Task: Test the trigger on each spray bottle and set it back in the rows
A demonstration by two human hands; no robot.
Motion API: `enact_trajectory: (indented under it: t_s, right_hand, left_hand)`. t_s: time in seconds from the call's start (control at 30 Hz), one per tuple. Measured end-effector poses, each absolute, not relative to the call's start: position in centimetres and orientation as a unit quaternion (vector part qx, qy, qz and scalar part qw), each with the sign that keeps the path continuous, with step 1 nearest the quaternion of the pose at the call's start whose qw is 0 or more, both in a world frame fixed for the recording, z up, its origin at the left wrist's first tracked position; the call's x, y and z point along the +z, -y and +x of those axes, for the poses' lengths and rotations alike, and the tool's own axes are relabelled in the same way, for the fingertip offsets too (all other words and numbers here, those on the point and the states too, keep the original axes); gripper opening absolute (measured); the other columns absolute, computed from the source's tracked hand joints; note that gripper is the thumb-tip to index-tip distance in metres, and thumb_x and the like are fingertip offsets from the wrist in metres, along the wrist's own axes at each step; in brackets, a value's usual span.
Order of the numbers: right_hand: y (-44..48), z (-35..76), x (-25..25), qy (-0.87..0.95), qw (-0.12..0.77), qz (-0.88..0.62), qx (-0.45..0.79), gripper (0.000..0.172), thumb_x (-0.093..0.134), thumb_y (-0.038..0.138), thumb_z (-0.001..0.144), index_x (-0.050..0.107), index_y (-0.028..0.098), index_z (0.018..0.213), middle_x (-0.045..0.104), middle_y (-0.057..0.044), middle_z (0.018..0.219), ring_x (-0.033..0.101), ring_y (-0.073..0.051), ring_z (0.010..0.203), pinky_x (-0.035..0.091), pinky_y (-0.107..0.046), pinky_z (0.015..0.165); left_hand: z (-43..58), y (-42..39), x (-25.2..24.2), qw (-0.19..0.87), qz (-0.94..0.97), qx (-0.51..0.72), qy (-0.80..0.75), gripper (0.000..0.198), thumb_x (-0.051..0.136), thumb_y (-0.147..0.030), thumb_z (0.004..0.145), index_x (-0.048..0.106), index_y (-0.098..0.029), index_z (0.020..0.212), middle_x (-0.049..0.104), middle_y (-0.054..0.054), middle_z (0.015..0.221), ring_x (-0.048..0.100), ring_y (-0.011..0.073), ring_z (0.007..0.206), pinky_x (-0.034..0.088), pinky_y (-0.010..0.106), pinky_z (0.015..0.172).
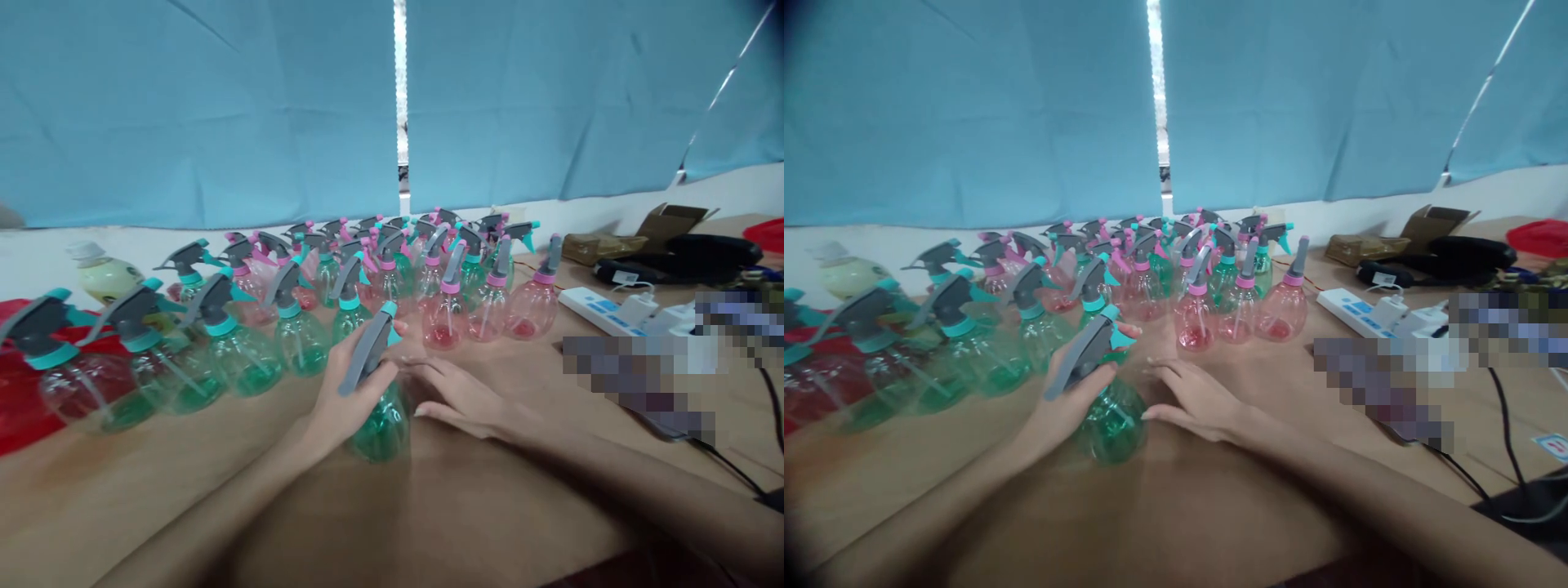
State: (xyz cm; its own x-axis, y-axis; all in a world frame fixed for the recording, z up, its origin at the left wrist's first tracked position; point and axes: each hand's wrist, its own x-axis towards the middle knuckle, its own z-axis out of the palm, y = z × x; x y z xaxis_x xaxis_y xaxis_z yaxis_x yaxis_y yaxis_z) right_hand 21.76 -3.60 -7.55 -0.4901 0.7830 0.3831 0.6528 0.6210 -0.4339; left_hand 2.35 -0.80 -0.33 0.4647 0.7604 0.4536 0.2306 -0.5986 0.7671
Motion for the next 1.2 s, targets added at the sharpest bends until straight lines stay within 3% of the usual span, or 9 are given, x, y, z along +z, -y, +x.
enact_trajectory:
  t_s: [0.17,0.33,0.7,0.87,1.07,1.2]
  right_hand:
    - [2.9,24.0,-9.1,0.839,0.236,-0.477,0.108,0.05,0.046,0.052,0.091,0.054,0.017,0.126,0.05,-0.012,0.138,0.046,-0.025,0.128,0.041,-0.043,0.103]
    - [2.5,24.0,-9.9,0.842,0.232,-0.478,0.096,0.053,0.046,0.053,0.09,0.053,0.017,0.129,0.051,-0.012,0.138,0.044,-0.025,0.129,0.039,-0.045,0.105]
    - [2.9,24.0,-10.1,0.827,0.243,-0.493,0.115,0.055,0.047,0.053,0.09,0.049,0.021,0.134,0.05,-0.01,0.139,0.042,-0.025,0.131,0.036,-0.047,0.108]
    - [3.0,24.0,-10.1,0.826,0.249,-0.492,0.119,0.054,0.048,0.052,0.09,0.047,0.023,0.135,0.049,-0.009,0.14,0.041,-0.026,0.132,0.035,-0.048,0.108]
    - [3.1,24.1,-10.3,0.827,0.241,-0.495,0.115,0.055,0.046,0.051,0.091,0.045,0.022,0.137,0.049,-0.009,0.14,0.04,-0.025,0.132,0.033,-0.048,0.109]
    - [3.2,24.2,-10.3,0.828,0.237,-0.496,0.109,0.053,0.046,0.051,0.091,0.046,0.023,0.137,0.05,-0.009,0.139,0.041,-0.025,0.132,0.034,-0.049,0.109]
  left_hand:
    - [2.4,0.4,-0.2,0.31,0.79,0.413,-0.331,0.031,0.049,-0.018,0.075,0.061,-0.024,0.102,0.065,0.0,0.088,0.059,0.018,0.078,0.049,0.032,0.075]
    - [2.3,0.3,0.2,0.296,0.796,0.404,-0.341,0.028,0.048,-0.022,0.07,0.064,-0.024,0.093,0.059,-0.002,0.069,0.051,0.0159,0.059,0.046,0.03,0.06]
    - [2.0,0.1,-0.1,0.354,0.776,0.395,-0.34,0.011,0.051,-0.022,0.073,0.06,-0.021,0.079,0.062,0.0,0.076,0.056,0.0167,0.069,0.046,0.031,0.067]
    - [2.0,-0.2,-0.4,0.348,0.78,0.396,-0.338,0.016,0.052,-0.025,0.071,0.063,-0.021,0.083,0.061,0.001,0.072,0.056,0.0171,0.067,0.046,0.03,0.062]
    - [2.4,-0.2,-0.4,0.381,0.761,0.404,-0.334,0.038,0.052,-0.022,0.073,0.061,-0.022,0.11,0.067,0.003,0.096,0.063,0.0193,0.085,0.051,0.034,0.078]
    - [2.6,0.2,-0.3,0.368,0.764,0.408,-0.338,0.04,0.053,-0.019,0.071,0.061,-0.022,0.11,0.067,0.003,0.094,0.062,0.018,0.079,0.052,0.032,0.074]
